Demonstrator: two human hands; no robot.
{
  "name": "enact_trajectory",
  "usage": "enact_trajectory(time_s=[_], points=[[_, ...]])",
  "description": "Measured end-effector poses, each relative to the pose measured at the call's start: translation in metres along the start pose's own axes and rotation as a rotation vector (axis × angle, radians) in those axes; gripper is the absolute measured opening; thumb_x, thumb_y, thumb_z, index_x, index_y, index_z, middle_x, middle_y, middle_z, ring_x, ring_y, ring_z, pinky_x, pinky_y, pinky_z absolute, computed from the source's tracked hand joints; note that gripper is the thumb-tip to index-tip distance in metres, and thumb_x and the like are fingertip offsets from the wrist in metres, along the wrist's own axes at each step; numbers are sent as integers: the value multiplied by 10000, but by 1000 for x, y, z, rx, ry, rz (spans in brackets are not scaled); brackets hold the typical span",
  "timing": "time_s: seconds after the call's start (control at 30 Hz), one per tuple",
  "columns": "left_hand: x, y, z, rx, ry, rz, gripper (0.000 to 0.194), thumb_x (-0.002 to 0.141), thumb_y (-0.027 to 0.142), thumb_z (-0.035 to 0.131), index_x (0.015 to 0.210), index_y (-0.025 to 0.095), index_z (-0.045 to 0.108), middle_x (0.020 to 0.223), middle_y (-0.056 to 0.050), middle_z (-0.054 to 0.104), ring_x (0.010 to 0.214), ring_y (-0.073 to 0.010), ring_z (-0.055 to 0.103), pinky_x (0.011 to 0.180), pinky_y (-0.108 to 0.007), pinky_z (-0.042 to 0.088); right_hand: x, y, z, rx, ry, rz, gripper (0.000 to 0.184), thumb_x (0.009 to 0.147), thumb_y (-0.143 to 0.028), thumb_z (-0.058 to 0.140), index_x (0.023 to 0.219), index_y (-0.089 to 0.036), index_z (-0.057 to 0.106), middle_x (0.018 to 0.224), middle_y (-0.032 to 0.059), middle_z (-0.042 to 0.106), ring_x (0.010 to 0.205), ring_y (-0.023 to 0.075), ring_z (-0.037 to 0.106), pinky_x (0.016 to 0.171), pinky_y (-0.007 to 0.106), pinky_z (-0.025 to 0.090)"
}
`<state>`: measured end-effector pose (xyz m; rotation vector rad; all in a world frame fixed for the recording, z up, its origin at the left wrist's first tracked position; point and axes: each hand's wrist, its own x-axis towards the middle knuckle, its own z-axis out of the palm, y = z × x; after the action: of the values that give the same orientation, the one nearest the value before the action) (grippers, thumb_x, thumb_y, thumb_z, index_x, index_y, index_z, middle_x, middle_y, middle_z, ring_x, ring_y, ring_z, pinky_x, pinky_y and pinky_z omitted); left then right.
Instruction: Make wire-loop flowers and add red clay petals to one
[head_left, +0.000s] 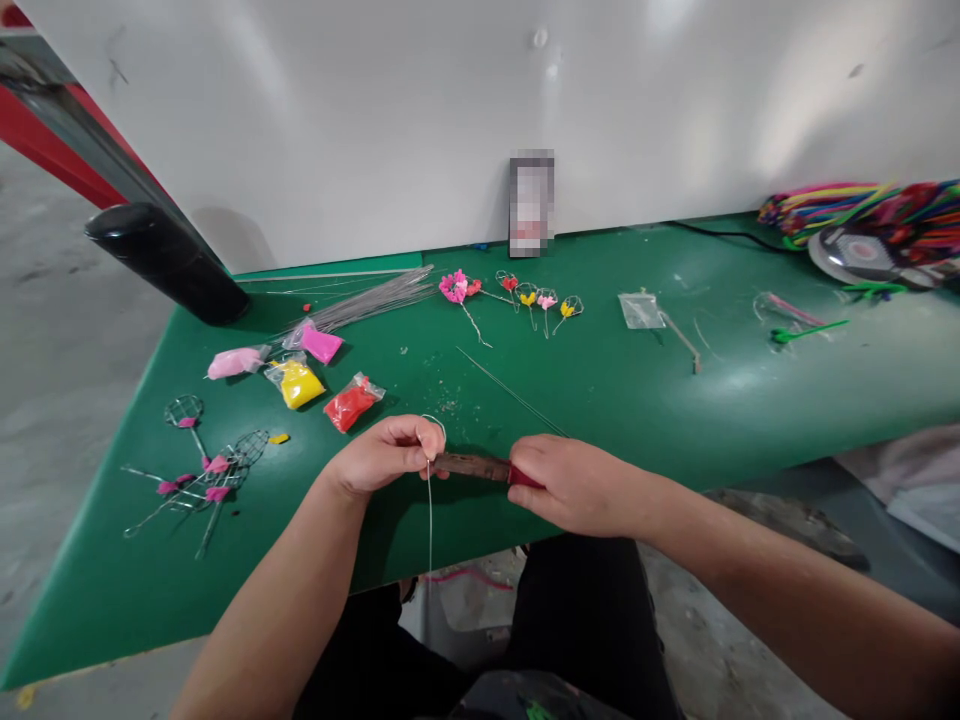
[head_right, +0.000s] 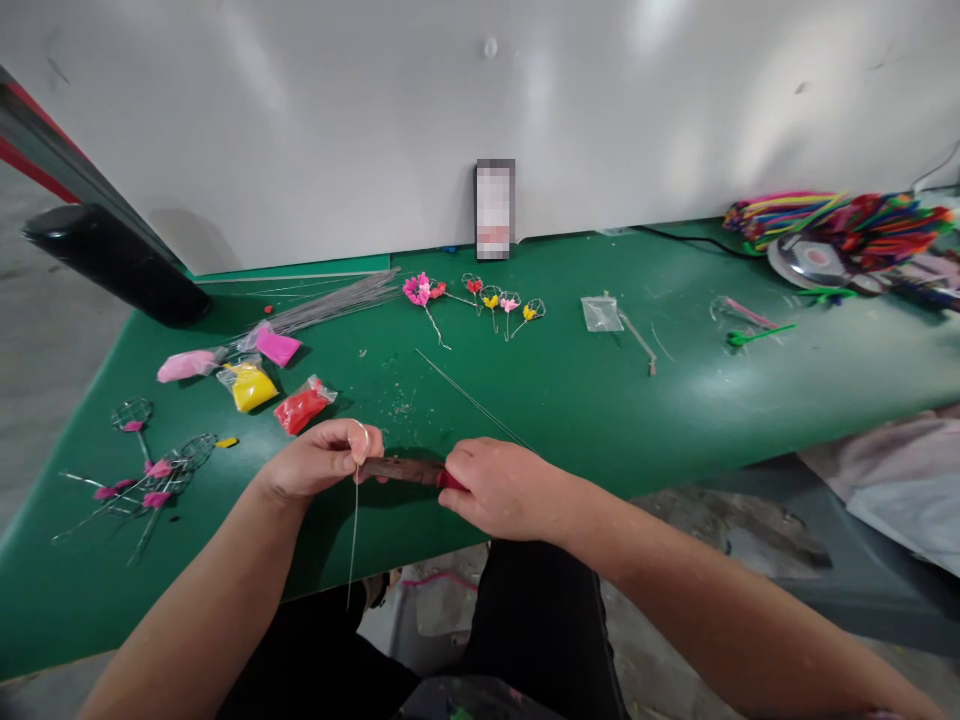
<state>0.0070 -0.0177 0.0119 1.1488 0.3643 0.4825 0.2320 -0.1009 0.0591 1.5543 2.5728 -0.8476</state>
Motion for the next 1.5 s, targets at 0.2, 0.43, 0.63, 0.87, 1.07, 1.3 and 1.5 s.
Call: enact_trajectory(time_s=[0.2, 0.43, 0.63, 0.87, 1.07, 1.3, 1.5], points=[[0, 1, 3, -37, -41, -17, 182, 674, 304, 672, 624, 154, 582, 603, 14, 496, 531, -85, 486, 607, -308, 496, 0, -1, -3, 74, -42, -16, 157, 824, -271, 442, 772, -151, 528, 809, 69, 579, 741, 160, 520, 662, 274, 374], [2, 1, 5, -32, -29, -43, 194, 652, 310, 692, 629, 152, 581, 598, 11, 508, 526, -86, 488, 587, -285, 485, -1, 0, -4, 139, -105, 4, 158, 830, -273, 422, 796, -155, 521, 825, 69, 573, 750, 167, 520, 681, 290, 392], [1, 0, 6, -54, -41, -34, 205, 656, 314, 688, 631, 142, 580, 621, 5, 517, 531, -87, 495, 595, -304, 503, -2, 4, -1, 340, -104, -33, 121, 828, -242, 433, 787, -159, 511, 986, 67, 520, 793, 130, 509, 749, 278, 410], [-1, -2, 6, -130, -13, -46, 209, 648, 313, 694, 637, 141, 575, 597, 11, 523, 546, -99, 519, 591, -299, 508, -3, 6, 5, 373, -81, -44, 152, 831, -273, 464, 729, -162, 480, 892, 39, 438, 765, 110, 468, 741, 263, 422], [-2, -2, 5, -134, -3, -77, 220, 633, 320, 707, 638, 140, 581, 596, 19, 526, 526, -85, 513, 608, -301, 516, -1, 4, 5, 322, -115, -43, 167, 842, -258, 439, 703, -167, 455, 803, 20, 431, 713, 107, 438, 691, 257, 412], [-3, -5, 2, -107, 33, -111, 209, 628, 306, 705, 647, 137, 585, 593, 23, 521, 518, -81, 510, 621, -315, 515, 0, 0, 3, 302, -152, 31, 186, 837, -280, 432, 686, -171, 443, 760, 9, 466, 654, 100, 444, 621, 242, 372], [-3, -5, 1, -63, 114, -166, 203, 614, 286, 706, 659, 130, 585, 609, 25, 517, 515, -83, 528, 592, -288, 500, -1, -3, 6, 247, -102, 145, 175, 819, -312, 442, 715, -173, 460, 755, 22, 520, 642, 118, 457, 583, 250, 332]])
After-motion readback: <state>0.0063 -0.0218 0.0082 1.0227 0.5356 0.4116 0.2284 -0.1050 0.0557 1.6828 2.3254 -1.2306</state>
